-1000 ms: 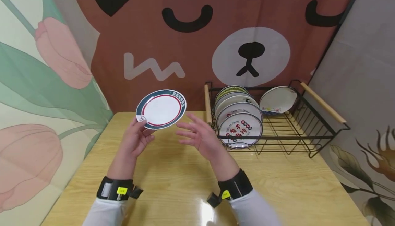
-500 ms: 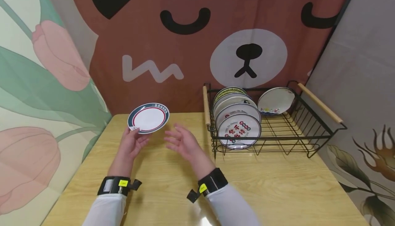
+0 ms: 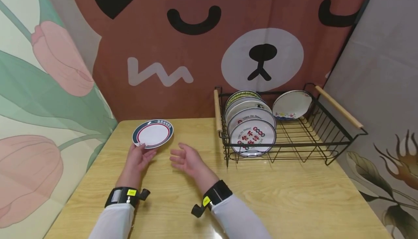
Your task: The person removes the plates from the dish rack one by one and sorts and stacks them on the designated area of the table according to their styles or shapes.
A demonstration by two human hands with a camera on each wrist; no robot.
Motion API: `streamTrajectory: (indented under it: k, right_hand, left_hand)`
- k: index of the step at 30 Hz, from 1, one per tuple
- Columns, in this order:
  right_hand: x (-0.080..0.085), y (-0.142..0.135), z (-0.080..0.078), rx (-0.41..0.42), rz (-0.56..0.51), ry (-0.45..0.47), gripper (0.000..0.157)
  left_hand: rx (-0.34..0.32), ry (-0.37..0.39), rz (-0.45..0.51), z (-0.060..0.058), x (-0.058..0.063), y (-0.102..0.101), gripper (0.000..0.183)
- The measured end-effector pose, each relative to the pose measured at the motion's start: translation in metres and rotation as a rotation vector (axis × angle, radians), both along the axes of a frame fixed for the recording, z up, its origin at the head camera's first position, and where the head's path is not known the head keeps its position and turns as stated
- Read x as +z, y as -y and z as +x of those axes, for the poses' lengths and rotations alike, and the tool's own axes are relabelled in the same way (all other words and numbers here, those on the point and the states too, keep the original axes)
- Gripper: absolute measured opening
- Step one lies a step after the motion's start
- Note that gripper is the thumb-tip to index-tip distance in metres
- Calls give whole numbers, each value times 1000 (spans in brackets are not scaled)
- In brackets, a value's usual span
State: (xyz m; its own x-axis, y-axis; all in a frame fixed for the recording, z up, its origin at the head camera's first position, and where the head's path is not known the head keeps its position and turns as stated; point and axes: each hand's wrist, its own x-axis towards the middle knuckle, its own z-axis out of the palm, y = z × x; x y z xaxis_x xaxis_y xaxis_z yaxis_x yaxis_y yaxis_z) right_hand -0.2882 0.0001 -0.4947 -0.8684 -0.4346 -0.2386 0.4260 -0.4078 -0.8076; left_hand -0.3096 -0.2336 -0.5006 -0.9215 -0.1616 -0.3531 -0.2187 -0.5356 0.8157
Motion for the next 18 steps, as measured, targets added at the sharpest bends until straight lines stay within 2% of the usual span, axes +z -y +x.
streamTrajectory:
  k: [9, 18]
  right_hand:
    - [-20, 6, 5, 27, 24, 49, 67]
    - [-21, 9, 7, 53, 16, 36, 70]
  left_hand:
    - [-6, 28, -14, -6, -15, 4, 63]
    - [-11, 42, -34, -7, -19, 6, 63]
